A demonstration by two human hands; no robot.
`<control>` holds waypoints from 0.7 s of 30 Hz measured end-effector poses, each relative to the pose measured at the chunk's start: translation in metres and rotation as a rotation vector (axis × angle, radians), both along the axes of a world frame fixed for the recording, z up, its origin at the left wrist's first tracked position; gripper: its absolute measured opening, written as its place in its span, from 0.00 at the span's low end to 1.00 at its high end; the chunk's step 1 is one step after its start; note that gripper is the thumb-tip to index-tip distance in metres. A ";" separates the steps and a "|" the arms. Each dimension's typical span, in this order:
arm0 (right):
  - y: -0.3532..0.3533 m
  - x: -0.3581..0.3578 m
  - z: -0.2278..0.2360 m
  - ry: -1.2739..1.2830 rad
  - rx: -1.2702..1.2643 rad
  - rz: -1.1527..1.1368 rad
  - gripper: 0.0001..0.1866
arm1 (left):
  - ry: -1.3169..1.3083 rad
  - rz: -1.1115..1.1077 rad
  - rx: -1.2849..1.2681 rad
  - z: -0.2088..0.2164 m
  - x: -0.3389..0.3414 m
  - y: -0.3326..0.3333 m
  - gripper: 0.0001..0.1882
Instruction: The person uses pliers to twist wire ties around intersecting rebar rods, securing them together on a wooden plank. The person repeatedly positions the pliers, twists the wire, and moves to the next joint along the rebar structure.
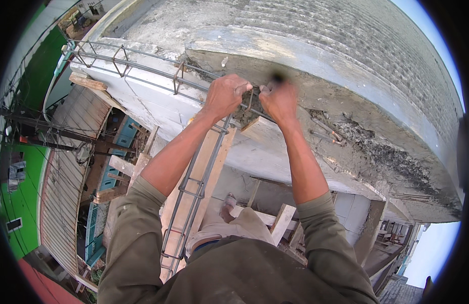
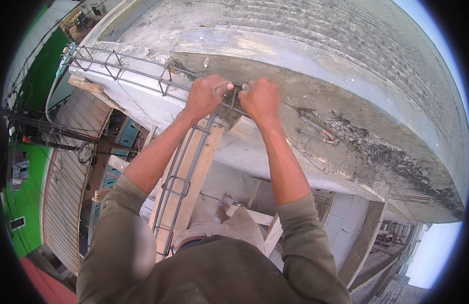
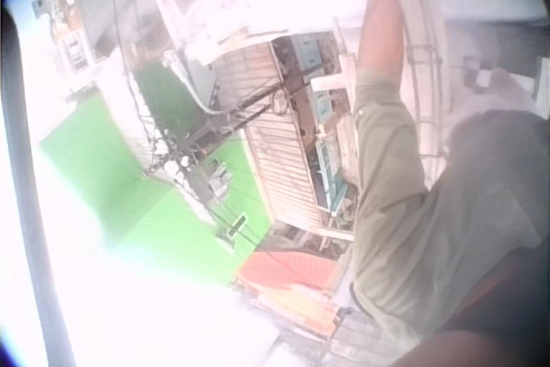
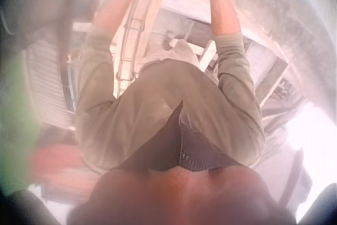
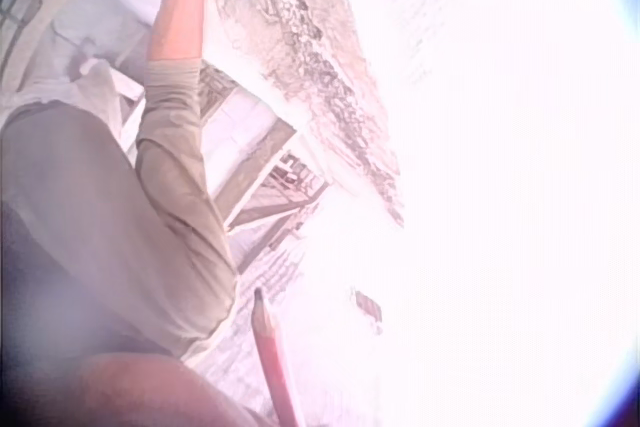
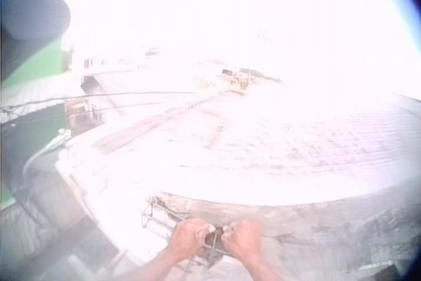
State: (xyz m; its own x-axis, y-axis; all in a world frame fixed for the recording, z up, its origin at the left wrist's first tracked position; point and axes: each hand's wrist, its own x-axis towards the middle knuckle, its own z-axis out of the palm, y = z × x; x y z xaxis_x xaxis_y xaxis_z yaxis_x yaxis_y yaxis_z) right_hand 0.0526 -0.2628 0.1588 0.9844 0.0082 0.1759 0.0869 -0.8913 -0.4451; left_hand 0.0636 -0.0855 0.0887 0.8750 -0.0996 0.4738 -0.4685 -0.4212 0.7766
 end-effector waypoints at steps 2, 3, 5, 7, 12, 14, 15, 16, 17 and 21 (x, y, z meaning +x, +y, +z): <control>0.005 -0.025 -0.006 0.065 0.087 -0.003 0.12 | 0.085 0.059 0.011 0.007 0.003 -0.004 0.10; 0.014 -0.044 -0.009 0.038 0.147 0.001 0.13 | 0.138 0.081 0.033 0.011 0.004 -0.006 0.10; 0.015 -0.065 -0.028 -0.074 0.197 -0.043 0.16 | 0.189 0.108 0.031 0.014 0.006 -0.013 0.11; -0.005 -0.085 -0.005 -0.069 0.306 -0.236 0.18 | 0.026 0.138 0.020 0.002 0.007 -0.011 0.10; -0.128 -0.116 0.000 -0.198 0.817 -0.826 0.17 | 0.006 0.066 0.050 0.008 -0.003 -0.017 0.09; -0.168 -0.117 0.003 -0.115 0.888 -0.918 0.17 | 0.026 0.066 0.067 0.010 -0.004 -0.016 0.08; -0.181 -0.114 0.002 -0.072 0.925 -0.961 0.17 | 0.014 0.073 0.097 0.012 -0.004 -0.017 0.08; -0.192 -0.107 -0.001 -0.059 0.918 -0.963 0.17 | 0.003 0.073 0.129 0.012 -0.004 -0.020 0.08; -0.202 -0.101 -0.003 -0.046 0.909 -0.964 0.16 | -0.007 0.072 0.158 0.013 -0.006 -0.023 0.08; -0.211 -0.082 -0.016 -0.144 0.962 -1.102 0.14 | -0.019 0.044 0.158 0.011 -0.005 -0.025 0.08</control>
State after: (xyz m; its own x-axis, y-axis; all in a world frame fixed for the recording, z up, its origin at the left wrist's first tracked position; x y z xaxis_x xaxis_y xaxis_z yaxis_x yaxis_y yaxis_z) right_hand -0.0297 -0.4738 0.1423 0.3892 -0.8930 -0.2260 -0.3311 0.0933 -0.9390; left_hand 0.0584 -0.1107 0.1000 0.8712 -0.1358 0.4717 -0.4607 -0.5577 0.6904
